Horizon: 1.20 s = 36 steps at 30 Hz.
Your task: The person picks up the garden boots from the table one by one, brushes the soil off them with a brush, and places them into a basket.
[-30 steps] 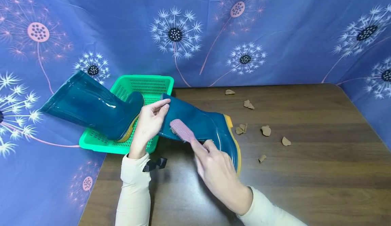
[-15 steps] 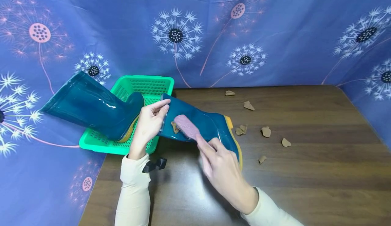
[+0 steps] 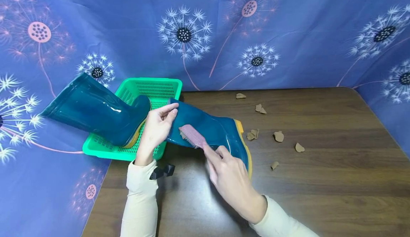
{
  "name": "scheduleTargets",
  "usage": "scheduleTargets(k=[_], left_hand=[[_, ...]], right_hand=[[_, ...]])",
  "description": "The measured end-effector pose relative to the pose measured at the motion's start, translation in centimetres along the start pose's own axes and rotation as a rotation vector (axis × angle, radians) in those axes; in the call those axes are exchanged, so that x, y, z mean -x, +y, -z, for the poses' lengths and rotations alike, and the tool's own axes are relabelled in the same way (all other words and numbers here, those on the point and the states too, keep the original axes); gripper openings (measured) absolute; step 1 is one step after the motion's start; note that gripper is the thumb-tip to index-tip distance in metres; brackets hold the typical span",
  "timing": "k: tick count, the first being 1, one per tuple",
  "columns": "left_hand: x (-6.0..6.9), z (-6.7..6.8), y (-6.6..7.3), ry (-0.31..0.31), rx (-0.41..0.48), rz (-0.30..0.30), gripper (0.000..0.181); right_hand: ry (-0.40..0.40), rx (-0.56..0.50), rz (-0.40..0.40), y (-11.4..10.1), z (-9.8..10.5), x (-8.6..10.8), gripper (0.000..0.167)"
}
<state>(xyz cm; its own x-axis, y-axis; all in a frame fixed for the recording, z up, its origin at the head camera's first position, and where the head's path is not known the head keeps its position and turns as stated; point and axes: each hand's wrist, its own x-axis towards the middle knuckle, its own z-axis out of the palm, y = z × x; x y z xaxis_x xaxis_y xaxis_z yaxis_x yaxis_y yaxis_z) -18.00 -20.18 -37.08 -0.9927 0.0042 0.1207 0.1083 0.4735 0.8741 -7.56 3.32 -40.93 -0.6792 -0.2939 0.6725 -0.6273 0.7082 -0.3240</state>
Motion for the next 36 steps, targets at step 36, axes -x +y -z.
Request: scheduleTargets(k=[36], left_hand=[[0.4,0.0,0.3,0.000,0.004,-0.010,0.037]], right_hand=[[-0.028,0.210,-0.146,4.3,2.2,1.0,0.028]])
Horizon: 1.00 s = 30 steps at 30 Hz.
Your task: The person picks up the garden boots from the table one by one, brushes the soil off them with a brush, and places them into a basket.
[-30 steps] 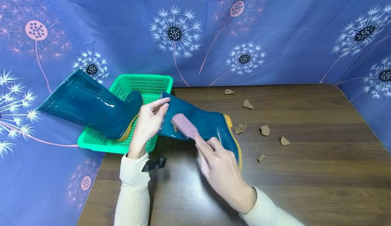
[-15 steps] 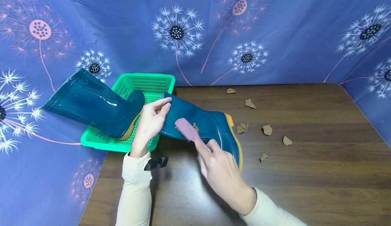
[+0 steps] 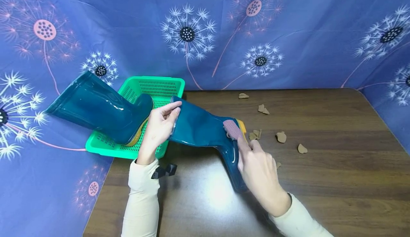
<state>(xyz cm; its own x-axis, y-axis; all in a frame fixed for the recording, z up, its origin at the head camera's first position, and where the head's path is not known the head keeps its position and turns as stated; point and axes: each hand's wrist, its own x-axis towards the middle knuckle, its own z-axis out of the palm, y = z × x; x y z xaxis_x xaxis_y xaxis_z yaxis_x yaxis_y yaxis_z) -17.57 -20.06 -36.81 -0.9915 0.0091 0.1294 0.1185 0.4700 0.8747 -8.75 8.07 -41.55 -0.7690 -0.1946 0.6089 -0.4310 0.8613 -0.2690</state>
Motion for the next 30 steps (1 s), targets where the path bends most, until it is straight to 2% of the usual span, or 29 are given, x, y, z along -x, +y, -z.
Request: scheduleTargets(k=[3,5,8,10,15,16,19,21,26,28,30], left_hand=[[0.0,-0.1,0.1,0.002,0.006,0.001,0.037],[-0.1,-0.1,0.1,0.001,0.014,0.001,0.037],[-0.1,-0.3,0.2,-0.004,0.021,-0.005,0.037],[-0.1,-0.3,0.3,-0.008,0.023,-0.008,0.037],[-0.1,-0.2,0.5,-0.015,0.025,-0.011,0.037],[-0.1,-0.2,0.5,-0.016,0.028,-0.013,0.037],[0.0,-0.2,0.6,-0.019,0.031,-0.014,0.037],[0.1,-0.1,0.6,-0.013,0.028,-0.012,0.037],[0.4,0.1,0.4,0.003,0.027,-0.006,0.037],[0.4,0.2,0.4,-0.004,0.032,-0.014,0.037],[0.4,0.4,0.4,-0.020,0.032,-0.019,0.038]], right_hand=[[-0.017,-0.039,0.065,0.8,0.1,0.4,0.035],[-0.025,-0.022,0.062,1.3,0.2,0.6,0.035],[-0.010,0.066,-0.032,2.5,0.5,0.9,0.029],[-0.004,0.066,-0.068,3.3,0.6,1.0,0.029],[-0.039,-0.001,0.027,4.4,0.8,2.2,0.037],[-0.025,0.016,0.025,4.6,0.9,2.4,0.037],[0.040,0.084,-0.049,5.2,1.1,2.8,0.034],[0.076,0.085,-0.067,5.6,1.1,2.7,0.033],[0.011,0.026,0.033,5.8,0.9,3.5,0.037],[0.011,0.053,0.010,6.1,0.9,3.9,0.035],[0.034,0.074,-0.058,6.7,1.1,4.0,0.032]])
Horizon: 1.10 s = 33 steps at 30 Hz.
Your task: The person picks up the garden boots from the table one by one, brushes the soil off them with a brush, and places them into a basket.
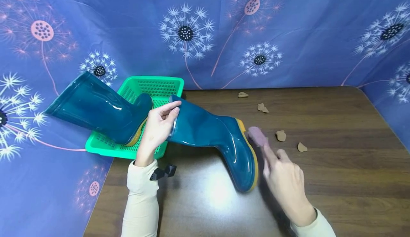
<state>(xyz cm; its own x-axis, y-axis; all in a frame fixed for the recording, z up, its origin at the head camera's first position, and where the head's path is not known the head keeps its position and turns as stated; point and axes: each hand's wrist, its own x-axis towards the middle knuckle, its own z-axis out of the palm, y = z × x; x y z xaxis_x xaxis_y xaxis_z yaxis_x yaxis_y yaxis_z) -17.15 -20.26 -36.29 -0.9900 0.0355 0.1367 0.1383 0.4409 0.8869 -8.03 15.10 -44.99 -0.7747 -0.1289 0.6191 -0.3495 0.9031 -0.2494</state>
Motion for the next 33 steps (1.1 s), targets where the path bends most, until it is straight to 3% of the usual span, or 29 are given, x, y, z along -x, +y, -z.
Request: scheduleTargets(k=[4,8,18,25,33], left_hand=[[-0.2,0.6,0.3,-0.032,0.000,-0.015,0.039],[-0.5,1.0,0.6,-0.053,-0.020,-0.021,0.039],[-1.4,1.7,2.8,-0.093,-0.197,-0.072,0.040],[-2.5,2.0,6.1,-0.158,-0.248,-0.066,0.039],[-4.3,-0.1,10.9,-0.305,-0.419,-0.133,0.040]], right_hand=[[0.036,-0.016,-0.113,1.9,0.7,-0.3,0.026],[0.049,-0.041,-0.164,3.8,1.7,-0.2,0.026],[0.138,-0.029,-0.343,7.9,4.5,1.4,0.027],[0.183,-0.030,-0.391,9.1,5.9,1.8,0.027],[0.276,-0.035,-0.490,9.7,7.0,2.0,0.029]])
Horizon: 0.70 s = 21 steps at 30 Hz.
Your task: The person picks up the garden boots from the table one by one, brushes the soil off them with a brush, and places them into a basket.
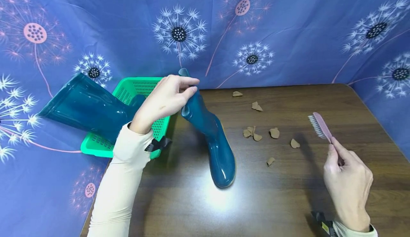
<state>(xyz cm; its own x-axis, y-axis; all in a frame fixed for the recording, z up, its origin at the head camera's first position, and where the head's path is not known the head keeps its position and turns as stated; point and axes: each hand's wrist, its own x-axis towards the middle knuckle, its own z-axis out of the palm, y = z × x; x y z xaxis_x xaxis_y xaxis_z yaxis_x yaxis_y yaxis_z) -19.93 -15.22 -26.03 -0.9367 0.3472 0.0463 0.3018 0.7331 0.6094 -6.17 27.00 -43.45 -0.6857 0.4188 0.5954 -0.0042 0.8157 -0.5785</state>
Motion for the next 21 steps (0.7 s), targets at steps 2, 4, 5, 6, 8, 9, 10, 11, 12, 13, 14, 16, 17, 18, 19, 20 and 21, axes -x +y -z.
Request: scheduleTargets(k=[2,4,5,6,8,9,10,11,12,13,14,16,17,18,19,20,21], left_hand=[[-0.6,0.1,0.8,-0.019,-0.045,-0.020,0.040],[-1.1,0.2,1.3,-0.038,-0.065,-0.033,0.039],[-1.3,0.2,1.5,-0.047,-0.066,-0.037,0.039],[-1.5,0.3,1.7,-0.063,-0.063,-0.039,0.038],[-1.8,0.3,2.0,-0.102,-0.049,-0.046,0.040],[-1.9,0.4,2.1,-0.126,-0.044,-0.048,0.041],[-1.9,0.4,2.1,-0.149,-0.041,-0.054,0.042],[-2.0,0.4,2.2,-0.170,-0.045,-0.061,0.044],[-2.0,0.3,2.3,-0.187,-0.061,-0.070,0.046],[-2.0,0.3,2.4,-0.197,-0.083,-0.085,0.047],[-2.0,0.1,2.5,-0.202,-0.107,-0.103,0.048],[-2.0,-0.2,2.5,-0.195,-0.155,-0.149,0.047],[-2.0,-0.4,2.5,-0.183,-0.182,-0.174,0.046],[-2.0,-0.6,2.5,-0.165,-0.211,-0.203,0.045],[-2.1,-0.8,2.4,-0.148,-0.232,-0.229,0.044],[-2.1,-1.0,2.3,-0.130,-0.248,-0.251,0.043],[-2.1,-1.2,2.2,-0.112,-0.267,-0.271,0.041]], right_hand=[[-0.001,-0.017,0.000,0.2,-0.1,0.0,0.029],[-0.002,-0.035,0.011,0.4,-0.3,-0.1,0.029],[-0.002,-0.043,0.018,0.6,-0.4,-0.1,0.029],[-0.001,-0.051,0.020,0.7,-0.5,-0.2,0.029],[-0.001,-0.061,0.025,0.9,-0.6,-0.4,0.028],[-0.002,-0.063,0.022,1.0,-0.6,-0.5,0.029],[-0.001,-0.065,0.020,1.1,-0.7,-0.6,0.028],[-0.001,-0.064,0.016,1.2,-0.7,-0.6,0.028],[-0.001,-0.063,0.011,1.2,-0.7,-0.7,0.028],[-0.001,-0.059,0.007,1.3,-0.6,-0.8,0.029],[0.000,-0.057,0.005,1.4,-0.6,-0.8,0.028],[0.004,-0.051,0.006,1.5,-0.5,-0.9,0.028],[0.004,-0.047,0.007,1.6,-0.4,-1.0,0.028],[0.004,-0.046,0.009,1.7,-0.4,-1.1,0.028],[0.005,-0.044,0.013,1.7,-0.4,-1.1,0.028],[0.005,-0.044,0.017,1.7,-0.4,-1.2,0.028],[0.005,-0.043,0.020,1.8,-0.4,-1.3,0.028]])
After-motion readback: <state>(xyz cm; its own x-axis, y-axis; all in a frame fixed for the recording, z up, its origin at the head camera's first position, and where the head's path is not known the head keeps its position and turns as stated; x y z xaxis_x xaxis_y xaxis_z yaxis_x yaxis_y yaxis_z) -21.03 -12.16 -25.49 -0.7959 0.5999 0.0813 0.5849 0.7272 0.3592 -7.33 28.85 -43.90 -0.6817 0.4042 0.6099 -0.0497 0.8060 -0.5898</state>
